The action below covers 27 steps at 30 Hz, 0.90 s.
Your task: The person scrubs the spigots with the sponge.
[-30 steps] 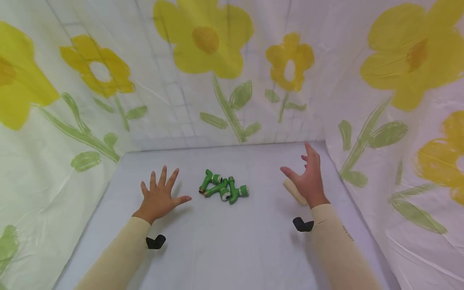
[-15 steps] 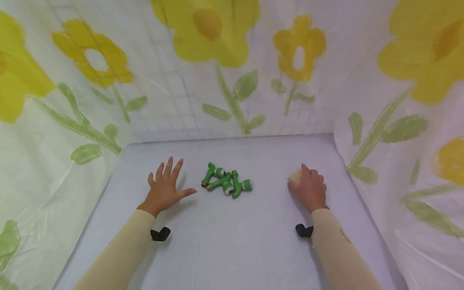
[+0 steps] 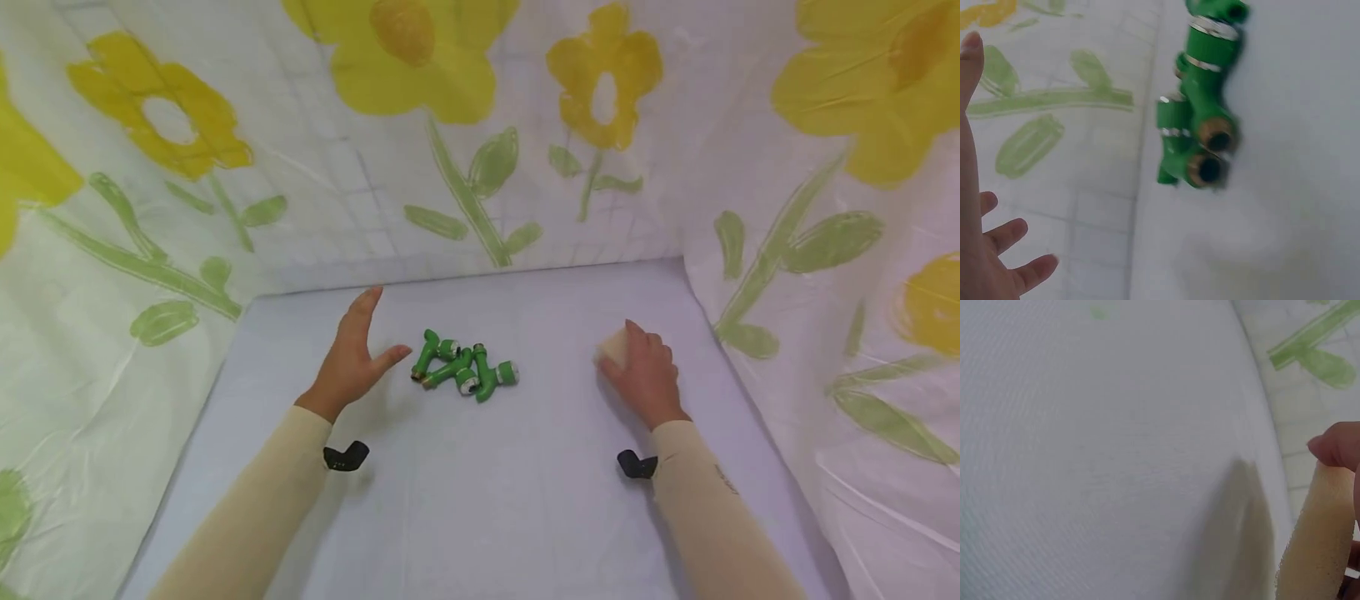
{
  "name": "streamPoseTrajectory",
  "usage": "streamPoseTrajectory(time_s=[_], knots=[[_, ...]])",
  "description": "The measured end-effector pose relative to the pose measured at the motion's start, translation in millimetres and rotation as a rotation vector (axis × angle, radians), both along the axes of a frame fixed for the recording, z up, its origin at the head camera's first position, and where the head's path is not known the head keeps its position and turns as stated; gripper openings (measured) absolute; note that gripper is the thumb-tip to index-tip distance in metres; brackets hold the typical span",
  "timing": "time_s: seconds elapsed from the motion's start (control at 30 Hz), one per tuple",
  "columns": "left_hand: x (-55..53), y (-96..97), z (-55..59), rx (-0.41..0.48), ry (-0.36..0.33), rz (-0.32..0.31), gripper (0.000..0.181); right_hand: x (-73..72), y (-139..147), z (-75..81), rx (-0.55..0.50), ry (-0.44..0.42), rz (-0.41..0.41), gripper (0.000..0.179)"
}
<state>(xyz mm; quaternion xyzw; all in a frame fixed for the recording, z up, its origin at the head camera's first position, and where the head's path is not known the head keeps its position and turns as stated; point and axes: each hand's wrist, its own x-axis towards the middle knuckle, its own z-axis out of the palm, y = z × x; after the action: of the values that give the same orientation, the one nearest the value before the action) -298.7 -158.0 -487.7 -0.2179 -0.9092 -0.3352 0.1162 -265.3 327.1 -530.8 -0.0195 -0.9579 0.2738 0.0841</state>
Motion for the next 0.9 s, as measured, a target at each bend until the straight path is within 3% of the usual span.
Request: streamPoseTrajectory(time_s=[0.1, 0.2, 0.33, 0.5, 0.57, 0.7, 0.9], knots=[[-4.0, 6.6, 7.2, 0.064, 0.007, -0.021, 0.102, 1.7, 4, 5.9, -0.047, 0.047, -0.008, 0.081], [-9.6, 16.3, 4.5, 0.062, 0.008, -0.047, 0.094, 4.0, 6, 6.7, -0.072, 0.076, -0.009, 0.081], [-22.6, 35.2, -12.7, 0.024, -0.044, -0.094, 0.081, 6.8, 5, 6.0, -0.098, 0.094, -0.009, 0.08], [-36.3, 56.8, -40.5, -0.053, -0.194, -0.175, 0.065, 8.2, 1, 5.1, -0.11, 0.103, 0.002, 0.08], [-39.7, 62.5, -49.2, -0.108, -0.224, -0.209, 0.053, 8.9, 0, 4.8, -0.112, 0.115, 0.006, 0.08], [-44.6, 69.2, -58.5, -0.221, -0.213, -0.228, 0.044, 10.5, 1, 5.3, -0.131, 0.145, 0.016, 0.079], [-49.0, 74.4, -61.2, -0.357, -0.142, -0.224, 0.038, 12.2, -2, 7.3, -0.162, 0.129, 0.026, 0.079]])
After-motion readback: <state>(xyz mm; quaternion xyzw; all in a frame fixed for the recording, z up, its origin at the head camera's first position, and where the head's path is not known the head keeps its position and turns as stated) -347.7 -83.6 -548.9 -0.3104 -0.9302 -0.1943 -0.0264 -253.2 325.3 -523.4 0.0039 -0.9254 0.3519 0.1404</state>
